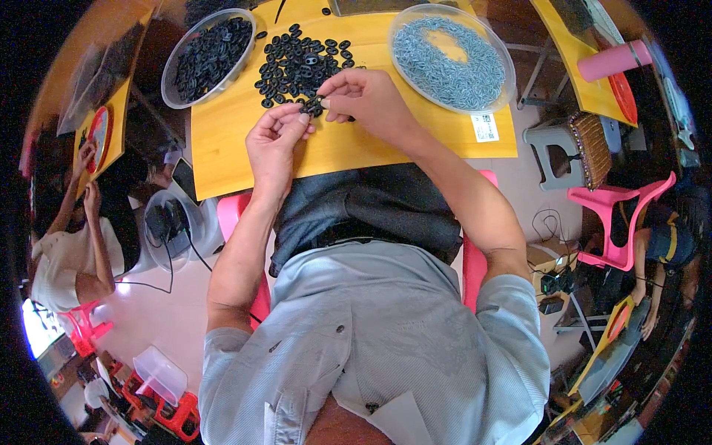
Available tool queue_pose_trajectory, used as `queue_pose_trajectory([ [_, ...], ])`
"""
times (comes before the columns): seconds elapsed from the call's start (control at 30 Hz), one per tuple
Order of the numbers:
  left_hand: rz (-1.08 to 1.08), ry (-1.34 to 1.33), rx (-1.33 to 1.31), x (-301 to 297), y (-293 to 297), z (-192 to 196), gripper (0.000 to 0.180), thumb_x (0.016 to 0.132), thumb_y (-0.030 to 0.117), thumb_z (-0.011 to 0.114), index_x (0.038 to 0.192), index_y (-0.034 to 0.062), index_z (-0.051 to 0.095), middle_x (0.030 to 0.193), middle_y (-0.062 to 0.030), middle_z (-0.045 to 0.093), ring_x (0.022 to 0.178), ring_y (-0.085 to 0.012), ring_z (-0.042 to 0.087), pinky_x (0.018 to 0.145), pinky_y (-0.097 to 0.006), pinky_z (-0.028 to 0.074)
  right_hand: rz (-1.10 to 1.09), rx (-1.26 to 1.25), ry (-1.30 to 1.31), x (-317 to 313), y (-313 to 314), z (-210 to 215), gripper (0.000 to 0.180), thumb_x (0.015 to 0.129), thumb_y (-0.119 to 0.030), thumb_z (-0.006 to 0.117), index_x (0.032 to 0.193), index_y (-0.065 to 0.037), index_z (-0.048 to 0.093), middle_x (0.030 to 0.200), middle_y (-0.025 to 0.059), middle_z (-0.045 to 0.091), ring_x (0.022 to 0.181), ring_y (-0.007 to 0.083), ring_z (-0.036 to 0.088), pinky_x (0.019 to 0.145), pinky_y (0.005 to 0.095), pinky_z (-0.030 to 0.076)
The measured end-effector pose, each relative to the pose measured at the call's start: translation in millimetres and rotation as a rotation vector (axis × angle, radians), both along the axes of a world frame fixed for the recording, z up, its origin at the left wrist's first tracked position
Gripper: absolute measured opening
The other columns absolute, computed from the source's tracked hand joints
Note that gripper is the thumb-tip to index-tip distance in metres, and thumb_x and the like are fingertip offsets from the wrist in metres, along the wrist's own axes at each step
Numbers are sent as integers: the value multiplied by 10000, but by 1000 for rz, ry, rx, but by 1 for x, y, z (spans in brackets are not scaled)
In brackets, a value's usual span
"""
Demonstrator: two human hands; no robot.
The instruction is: The person assembles plastic clips by picking up metal pins from a dish and inserting them into the plastic parts by hand.
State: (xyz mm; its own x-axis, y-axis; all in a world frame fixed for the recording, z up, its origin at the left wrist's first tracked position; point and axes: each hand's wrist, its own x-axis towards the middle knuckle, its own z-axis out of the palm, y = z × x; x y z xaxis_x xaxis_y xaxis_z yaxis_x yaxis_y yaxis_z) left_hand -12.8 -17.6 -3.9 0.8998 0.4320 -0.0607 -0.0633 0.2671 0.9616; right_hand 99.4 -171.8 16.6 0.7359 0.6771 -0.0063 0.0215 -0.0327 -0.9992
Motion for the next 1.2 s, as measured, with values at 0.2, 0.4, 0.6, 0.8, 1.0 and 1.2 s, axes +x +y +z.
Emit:
queue_pose_trajectory([
  [0.2, -2, 18, 0, 1, 1, -1, 158, 876, -37, 652, 1033, -28, 654, 848, -61, 685, 755, -95, 637, 703, -216, 502, -8, 31, 168, -6, 3, 1, 173, 881, -55, 659, 1041, 11, 654, 838, 65, 688, 732, 110, 651, 687, 235, 518],
  [0.4, 3, 24, 21, 0, 0, 0, 163, 871, -47, 646, 1033, -29, 653, 838, -61, 685, 745, -92, 631, 703, -213, 500, -28, 52, 121, -6, 3, -3, 149, 873, -70, 651, 998, 11, 658, 803, 48, 688, 710, 96, 658, 644, 219, 519],
  [0.6, -2, 27, 20, 0, 0, 1, 161, 871, -42, 652, 1032, -31, 650, 836, -62, 684, 748, -94, 634, 703, -212, 501, -37, 44, 89, -7, 4, -4, 146, 870, -79, 659, 987, 10, 660, 796, 43, 686, 699, 95, 657, 621, 215, 513],
  [0.8, -4, 17, 30, 0, 1, -2, 166, 870, -12, 684, 1035, -19, 664, 846, -66, 693, 716, -107, 645, 668, -218, 502, -23, 30, 98, -7, 5, -5, 144, 871, -75, 657, 990, 6, 665, 787, 41, 686, 681, 97, 658, 607, 217, 513],
  [1.0, -23, 39, 30, 1, 1, -1, 167, 871, -14, 678, 1036, -31, 658, 845, -75, 692, 717, -115, 649, 663, -222, 507, -32, 24, 24, -9, 8, -9, 132, 873, -68, 654, 978, 9, 669, 785, 48, 689, 692, 103, 665, 612, 222, 520],
  [1.2, -30, 35, -40, 1, 0, 1, 159, 879, -40, 649, 1038, -50, 651, 852, -100, 701, 733, -120, 668, 689, -230, 545, -29, 18, 54, -10, 8, -6, 120, 878, -64, 646, 967, 14, 669, 781, 56, 694, 689, 103, 666, 608, 227, 524],
])
